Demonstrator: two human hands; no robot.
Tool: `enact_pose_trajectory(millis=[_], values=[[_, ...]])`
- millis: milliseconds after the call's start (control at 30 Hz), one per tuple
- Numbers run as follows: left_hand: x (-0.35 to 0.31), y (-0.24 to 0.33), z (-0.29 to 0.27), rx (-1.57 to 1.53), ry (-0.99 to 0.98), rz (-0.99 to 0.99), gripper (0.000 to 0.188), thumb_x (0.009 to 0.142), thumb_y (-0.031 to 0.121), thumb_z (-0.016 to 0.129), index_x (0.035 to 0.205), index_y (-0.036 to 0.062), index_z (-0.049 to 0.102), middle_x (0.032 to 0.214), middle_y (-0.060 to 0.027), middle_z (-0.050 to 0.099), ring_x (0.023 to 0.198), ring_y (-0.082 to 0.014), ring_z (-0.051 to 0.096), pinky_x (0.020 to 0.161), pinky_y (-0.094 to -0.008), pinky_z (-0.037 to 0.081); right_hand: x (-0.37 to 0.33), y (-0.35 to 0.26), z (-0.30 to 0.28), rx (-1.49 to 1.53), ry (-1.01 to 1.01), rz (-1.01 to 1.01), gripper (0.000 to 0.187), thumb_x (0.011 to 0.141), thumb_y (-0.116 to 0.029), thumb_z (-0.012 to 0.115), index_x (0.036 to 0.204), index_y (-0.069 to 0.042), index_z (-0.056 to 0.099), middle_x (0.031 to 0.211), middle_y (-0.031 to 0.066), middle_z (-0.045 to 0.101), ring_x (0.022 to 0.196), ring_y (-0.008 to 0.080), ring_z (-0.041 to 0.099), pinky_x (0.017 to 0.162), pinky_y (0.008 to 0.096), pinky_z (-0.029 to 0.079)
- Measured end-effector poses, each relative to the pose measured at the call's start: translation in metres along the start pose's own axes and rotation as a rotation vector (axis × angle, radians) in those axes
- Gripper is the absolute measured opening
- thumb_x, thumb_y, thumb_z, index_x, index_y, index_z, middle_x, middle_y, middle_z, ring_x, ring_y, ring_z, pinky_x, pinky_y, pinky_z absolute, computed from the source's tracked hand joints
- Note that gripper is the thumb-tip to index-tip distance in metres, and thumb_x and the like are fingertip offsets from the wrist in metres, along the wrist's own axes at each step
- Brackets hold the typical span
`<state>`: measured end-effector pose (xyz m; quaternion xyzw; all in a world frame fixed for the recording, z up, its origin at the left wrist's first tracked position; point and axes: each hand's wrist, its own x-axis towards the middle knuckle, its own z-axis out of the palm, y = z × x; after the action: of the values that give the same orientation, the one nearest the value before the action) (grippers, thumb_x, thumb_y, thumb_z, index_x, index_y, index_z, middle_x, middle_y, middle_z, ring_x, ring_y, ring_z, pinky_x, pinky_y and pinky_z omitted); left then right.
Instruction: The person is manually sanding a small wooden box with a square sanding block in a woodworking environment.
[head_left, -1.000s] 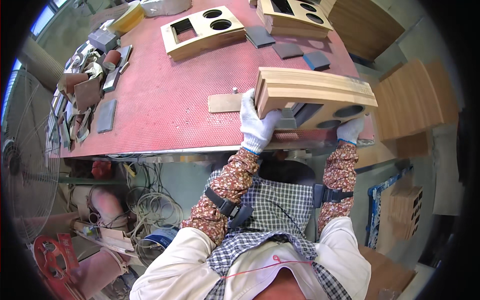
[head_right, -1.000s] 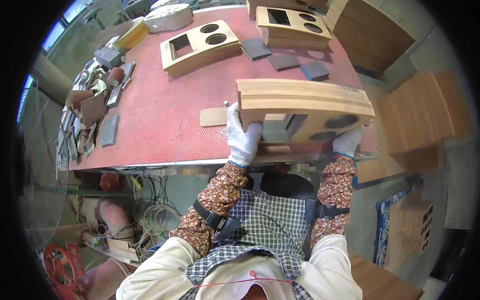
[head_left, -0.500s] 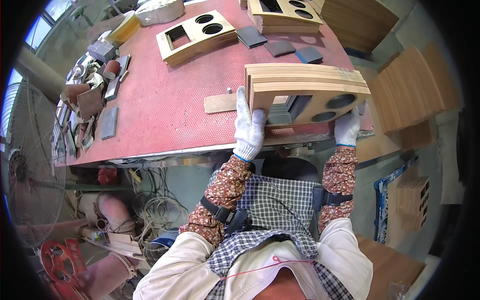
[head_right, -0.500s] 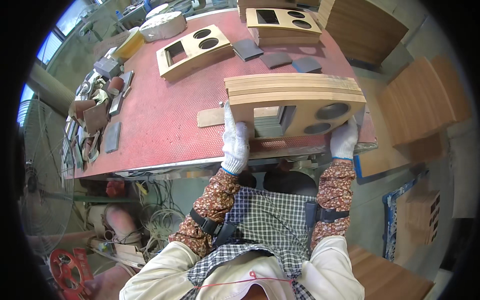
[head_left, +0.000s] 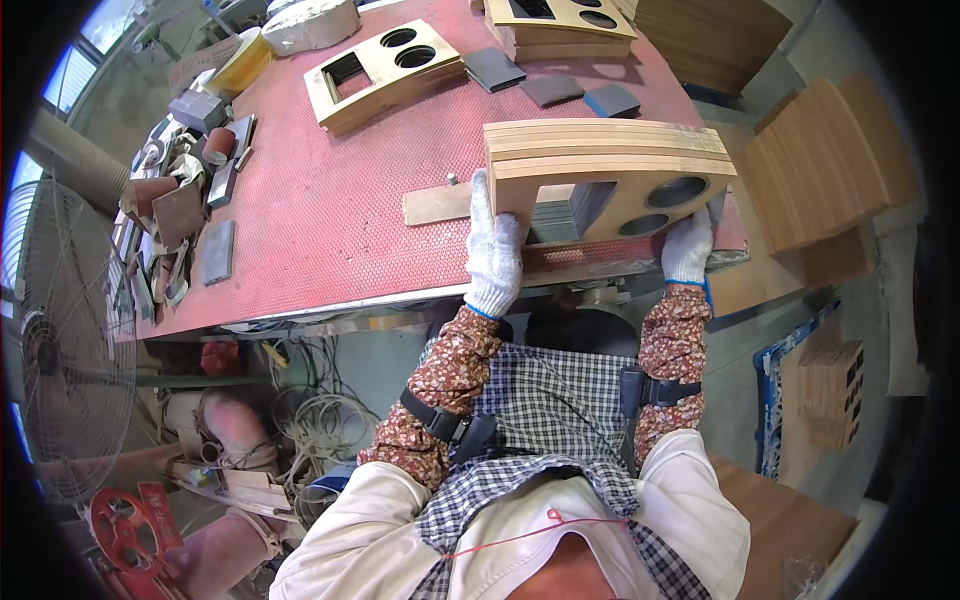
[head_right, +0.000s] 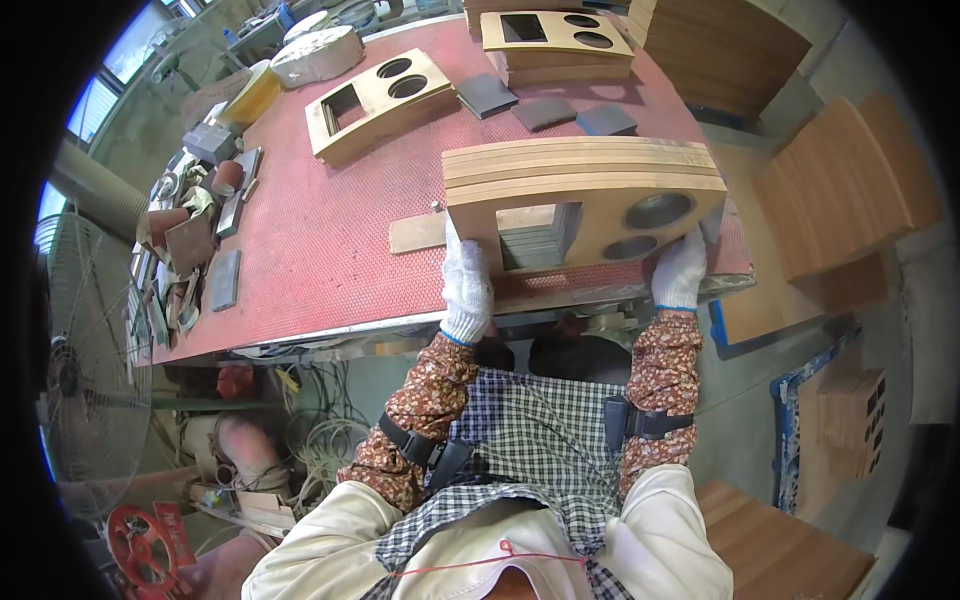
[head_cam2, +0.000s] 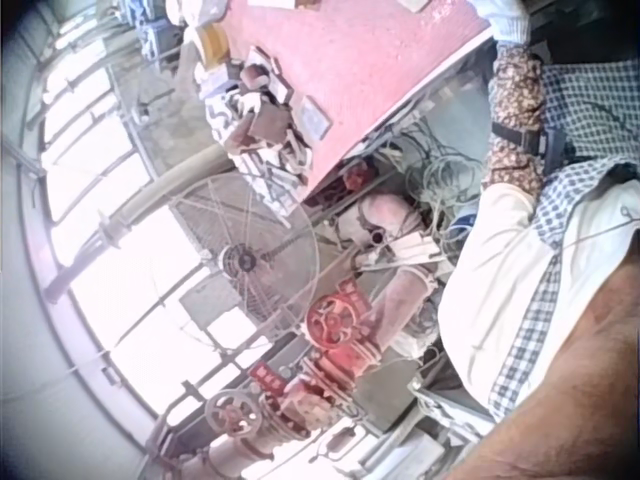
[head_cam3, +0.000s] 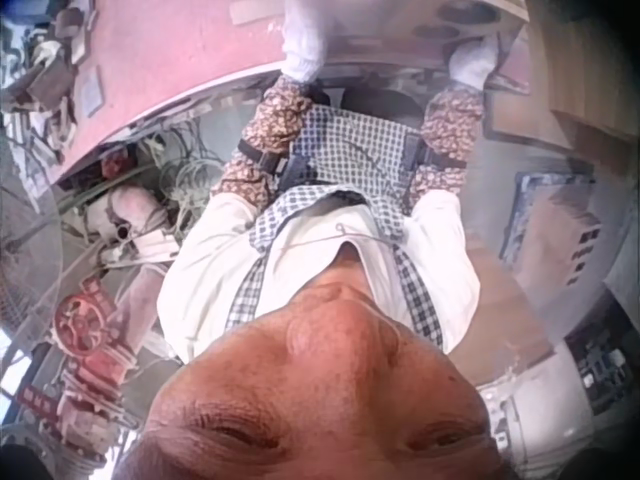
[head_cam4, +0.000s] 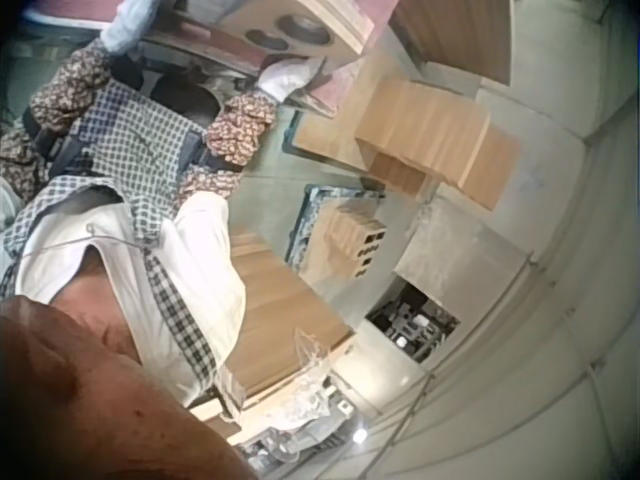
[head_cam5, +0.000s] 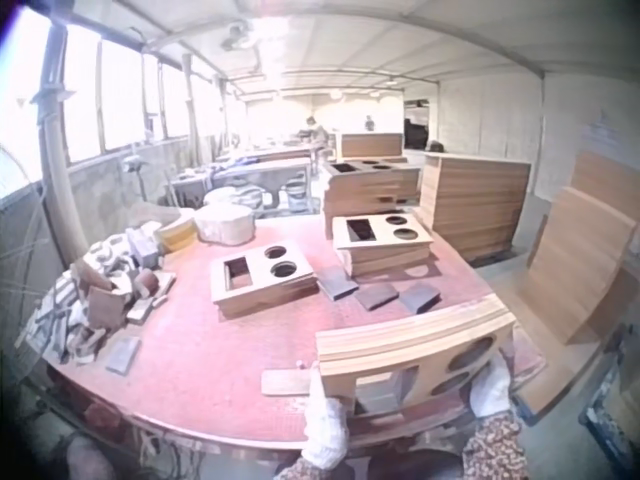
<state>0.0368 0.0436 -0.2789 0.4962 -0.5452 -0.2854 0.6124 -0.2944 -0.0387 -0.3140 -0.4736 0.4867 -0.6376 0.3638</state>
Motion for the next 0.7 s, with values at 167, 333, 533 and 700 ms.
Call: enact_pose_trajectory(millis=[167,333,533,700], values=[[0.001,-0.009,0.000,-0.007,0.057,0.043,0.084,0.108,0.058,0.038,0.165,-0.0019,0.022,0.166,-0.0285,0.033,0.149,-0.0409,0.041,0.122,-0.0436,0.035,0.003,-0.010,0.021,0.154,0.117,0.051,0.035,0.106,-0.011,0.045,0.137,0.001,0.059,0.133,0.0101,0.065,0.123,0.0208,0.059,0.107,0.0373,0.045],[0.000,0.006,-0.004,-0.044,-0.006,-0.088,0.082,0.107,0.053,0.040,0.165,-0.0016,0.024,0.165,-0.0286,0.034,0.150,-0.0407,0.040,0.123,-0.0446,0.034,-0.006,-0.024,0.034,0.411,0.255,0.147,0.033,0.100,0.004,0.047,0.129,0.005,0.062,0.120,0.0145,0.070,0.107,0.0236,0.065,0.095,0.0402,0.052],[0.005,0.008,-0.020,0.025,-0.009,0.065,0.085,0.107,0.057,0.045,0.163,-0.0048,0.027,0.162,-0.0300,0.038,0.149,-0.0421,0.040,0.124,-0.0464,0.031,-0.008,-0.012,0.025,-0.398,0.167,-0.293,0.031,0.100,0.002,0.049,0.127,0.005,0.064,0.110,0.0140,0.072,0.099,0.0236,0.068,0.089,0.0362,0.054],[0.040,0.054,-0.039,0.005,0.046,0.211,0.089,0.103,0.057,0.055,0.158,-0.0088,0.033,0.157,-0.0317,0.042,0.147,-0.0436,0.042,0.123,-0.0491,0.032,-0.001,-0.009,0.013,-0.543,0.230,-0.336,0.026,0.101,-0.006,0.055,0.118,0.008,0.068,0.102,0.0096,0.073,0.095,0.0218,0.066,0.091,0.0348,0.052]])
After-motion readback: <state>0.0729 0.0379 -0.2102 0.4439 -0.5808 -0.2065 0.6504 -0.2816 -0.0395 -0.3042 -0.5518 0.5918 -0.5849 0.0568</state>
